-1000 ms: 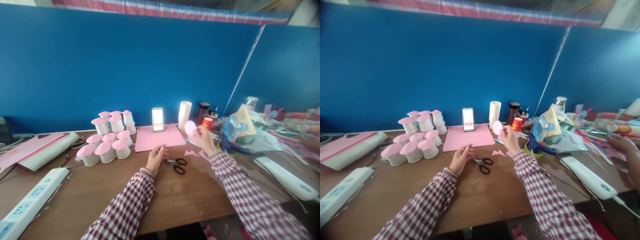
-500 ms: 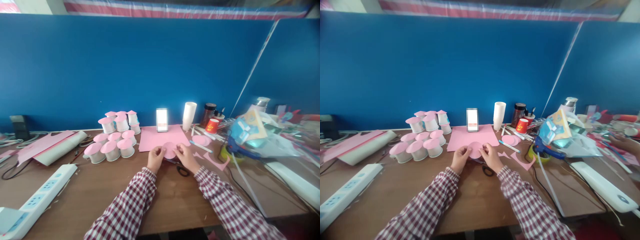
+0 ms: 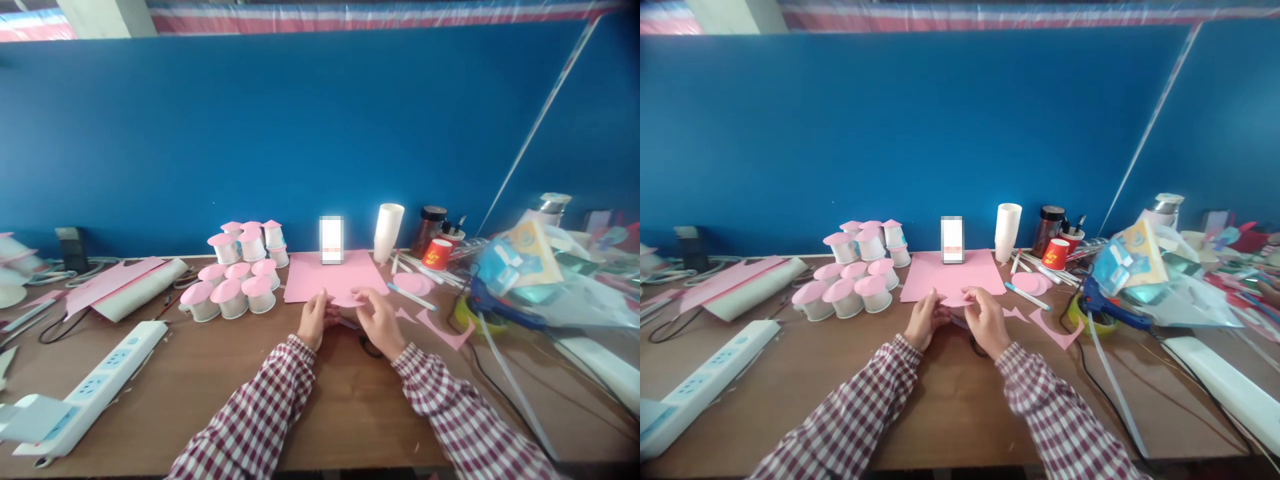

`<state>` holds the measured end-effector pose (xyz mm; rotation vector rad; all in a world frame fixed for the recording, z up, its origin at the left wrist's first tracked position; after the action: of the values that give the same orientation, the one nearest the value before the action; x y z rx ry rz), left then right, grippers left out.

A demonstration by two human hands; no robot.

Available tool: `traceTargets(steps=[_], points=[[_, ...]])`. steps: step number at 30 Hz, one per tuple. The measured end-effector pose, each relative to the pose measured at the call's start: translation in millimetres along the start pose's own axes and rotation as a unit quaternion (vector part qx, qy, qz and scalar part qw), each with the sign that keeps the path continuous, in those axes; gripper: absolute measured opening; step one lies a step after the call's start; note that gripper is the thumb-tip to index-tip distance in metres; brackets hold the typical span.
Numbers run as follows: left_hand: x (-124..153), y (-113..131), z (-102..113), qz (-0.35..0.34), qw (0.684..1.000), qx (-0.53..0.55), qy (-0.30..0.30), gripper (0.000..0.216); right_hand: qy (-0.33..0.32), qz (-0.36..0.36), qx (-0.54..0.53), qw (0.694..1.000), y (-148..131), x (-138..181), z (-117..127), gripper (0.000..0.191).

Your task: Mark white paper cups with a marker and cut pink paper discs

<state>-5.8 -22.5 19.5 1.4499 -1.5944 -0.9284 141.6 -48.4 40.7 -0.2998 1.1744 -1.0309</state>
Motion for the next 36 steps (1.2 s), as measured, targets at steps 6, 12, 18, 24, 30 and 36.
traceTargets(steps=[6, 12, 18, 24, 30, 36], points=[[1, 7, 1, 0.070, 0.991, 0.105, -0.047, 0.030, 0.003, 0.038, 0.035, 0.999, -2, 4, -4, 0.017], [-2, 5, 7, 0.111, 0.977, 0.136, -0.119, 0.020, 0.012, 0.031, 0.033, 0.999, 3, 5, -5, 0.020], [0, 9, 8, 0.098, 0.969, 0.170, -0.151, 0.023, 0.019, 0.040, 0.035, 0.998, 5, 4, -6, 0.022], [5, 9, 5, 0.130, 0.965, 0.140, -0.181, 0.029, 0.024, 0.040, 0.058, 0.997, 5, 4, -6, 0.022], [-9, 11, 17, 0.075, 0.985, 0.146, -0.050, 0.018, -0.105, -0.051, 0.198, 0.973, 8, 0, 6, 0.019], [-21, 22, 30, 0.029, 0.987, 0.146, 0.051, 0.019, -0.273, -0.093, 0.257, 0.922, 9, -1, 32, 0.033]])
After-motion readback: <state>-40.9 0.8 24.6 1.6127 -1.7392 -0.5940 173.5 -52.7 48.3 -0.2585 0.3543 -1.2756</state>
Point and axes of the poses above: each hand's wrist, its own x-axis away from the middle knuckle, its own z-axis out of the back of the hand, y = z × x, the point moved 1 cm from there along -x, towards the middle knuckle, and after that the axes turned 3 degrees about -z, right-handed, at the moved point
